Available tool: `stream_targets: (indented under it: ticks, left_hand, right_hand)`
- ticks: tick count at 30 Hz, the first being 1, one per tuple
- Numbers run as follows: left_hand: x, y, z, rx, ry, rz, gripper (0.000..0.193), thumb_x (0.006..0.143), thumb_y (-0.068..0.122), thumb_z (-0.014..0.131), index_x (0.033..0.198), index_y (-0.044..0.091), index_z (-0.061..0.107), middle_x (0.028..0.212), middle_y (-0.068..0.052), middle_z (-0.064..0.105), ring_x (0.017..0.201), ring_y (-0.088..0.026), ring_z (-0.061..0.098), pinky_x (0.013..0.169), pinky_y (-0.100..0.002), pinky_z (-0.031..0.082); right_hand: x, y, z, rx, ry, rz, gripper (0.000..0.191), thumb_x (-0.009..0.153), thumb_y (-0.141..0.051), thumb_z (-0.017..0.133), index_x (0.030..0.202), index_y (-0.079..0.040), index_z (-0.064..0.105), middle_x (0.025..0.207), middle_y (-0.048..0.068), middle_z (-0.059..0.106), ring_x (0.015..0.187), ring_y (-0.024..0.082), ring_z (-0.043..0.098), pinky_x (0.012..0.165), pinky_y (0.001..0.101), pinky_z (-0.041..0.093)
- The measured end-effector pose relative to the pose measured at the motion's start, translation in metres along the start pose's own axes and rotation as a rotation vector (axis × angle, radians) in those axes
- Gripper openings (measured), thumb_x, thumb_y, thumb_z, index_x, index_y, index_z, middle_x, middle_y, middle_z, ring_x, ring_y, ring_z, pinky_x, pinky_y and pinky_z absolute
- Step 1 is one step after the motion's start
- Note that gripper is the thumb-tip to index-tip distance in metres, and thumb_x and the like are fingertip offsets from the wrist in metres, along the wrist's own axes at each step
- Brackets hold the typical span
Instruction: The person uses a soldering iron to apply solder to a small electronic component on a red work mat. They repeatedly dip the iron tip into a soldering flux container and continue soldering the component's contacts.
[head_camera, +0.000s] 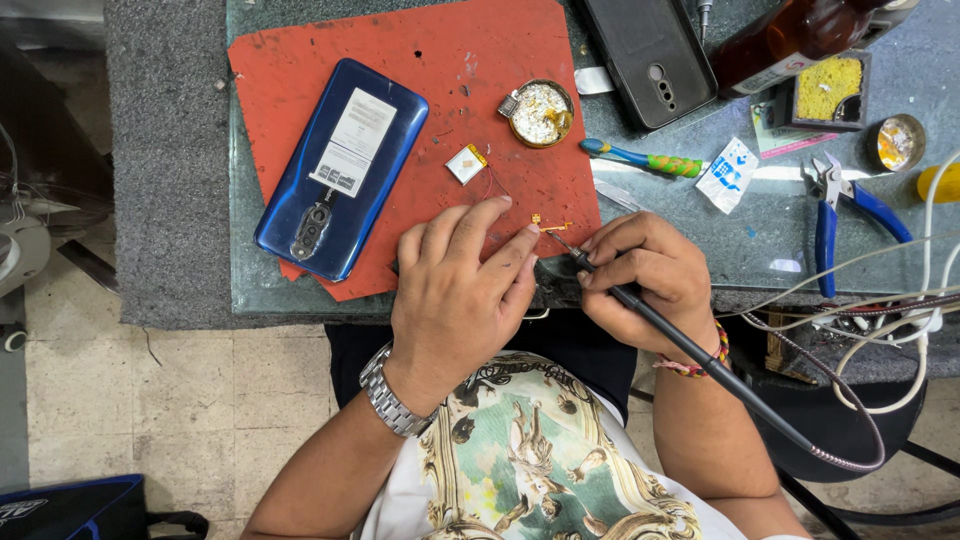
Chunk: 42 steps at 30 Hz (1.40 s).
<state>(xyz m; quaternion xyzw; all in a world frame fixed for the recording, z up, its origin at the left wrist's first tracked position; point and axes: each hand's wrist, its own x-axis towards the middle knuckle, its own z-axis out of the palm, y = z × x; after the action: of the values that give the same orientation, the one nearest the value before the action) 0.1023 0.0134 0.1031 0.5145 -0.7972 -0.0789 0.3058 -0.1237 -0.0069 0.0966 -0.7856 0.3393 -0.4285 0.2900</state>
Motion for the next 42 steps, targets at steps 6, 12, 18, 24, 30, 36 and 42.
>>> stream_targets:
  ticks: [6,12,18,24,30,36,42]
  left_hand:
    - [-0.0004,0.0009,0.0004,0.006,0.003,0.002,0.026,0.095,0.024,0.071,0.118,0.015,0.077,0.134,-0.007,0.062,0.121,-0.027,0.056,0.103,-0.045,0.040]
    - [0.0006,0.0012,-0.0010,0.002,0.002,-0.004,0.025,0.094,0.025,0.072,0.117,0.015,0.078,0.134,-0.007,0.062,0.120,-0.027,0.056,0.102,-0.046,0.040]
    - [0.0004,0.0019,-0.0018,-0.002,0.008,-0.006,0.025,0.094,0.025,0.072,0.116,0.015,0.078,0.133,-0.007,0.063,0.120,-0.027,0.057,0.102,-0.046,0.040]
    - [0.0031,0.0029,-0.0033,0.001,0.006,-0.004,0.026,0.094,0.025,0.072,0.117,0.015,0.077,0.133,-0.007,0.063,0.120,-0.027,0.057,0.102,-0.045,0.040]
    - [0.0022,0.0028,-0.0023,0.005,0.009,-0.004,0.026,0.094,0.025,0.072,0.117,0.015,0.077,0.133,-0.007,0.063,0.120,-0.027,0.057,0.101,-0.045,0.041]
    - [0.0020,0.0028,-0.0017,0.011,0.009,-0.002,0.026,0.095,0.025,0.072,0.118,0.014,0.077,0.133,-0.008,0.062,0.120,-0.027,0.057,0.101,-0.045,0.041]
    - [0.0020,0.0019,-0.0009,0.019,0.014,-0.003,0.026,0.095,0.025,0.072,0.118,0.014,0.076,0.133,-0.008,0.063,0.119,-0.027,0.057,0.101,-0.045,0.041]
  right_hand:
    - [-0.0010,-0.0007,0.0020,-0.021,0.015,0.010,0.014,0.076,0.004,0.077,0.081,-0.004,0.066,0.094,0.009,0.063,0.093,0.023,0.071,0.082,0.0320,0.058]
    - [0.0003,-0.0021,-0.0009,0.024,0.005,0.006,0.016,0.073,0.005,0.077,0.081,-0.003,0.066,0.093,0.009,0.062,0.092,0.024,0.070,0.083,0.0328,0.059]
    - [-0.0015,-0.0016,0.0024,0.050,0.073,0.003,0.016,0.075,0.007,0.076,0.080,-0.003,0.064,0.091,0.009,0.060,0.089,0.023,0.069,0.084,0.0337,0.060]
    - [0.0005,-0.0020,0.0001,0.046,0.072,-0.013,0.016,0.075,0.007,0.076,0.080,-0.002,0.064,0.091,0.009,0.059,0.089,0.023,0.069,0.085,0.0345,0.060]
    - [0.0007,-0.0023,0.0004,0.022,0.068,-0.016,0.016,0.074,0.007,0.076,0.080,-0.002,0.065,0.090,0.009,0.059,0.088,0.023,0.069,0.082,0.0335,0.060]
    - [0.0010,-0.0025,0.0010,0.016,0.073,-0.020,0.016,0.074,0.007,0.076,0.080,-0.002,0.065,0.090,0.009,0.059,0.087,0.023,0.069,0.081,0.0329,0.060]
    - [0.0013,-0.0027,0.0013,0.012,0.074,-0.023,0.016,0.075,0.008,0.076,0.081,-0.002,0.065,0.090,0.009,0.059,0.088,0.023,0.069,0.081,0.0329,0.060]
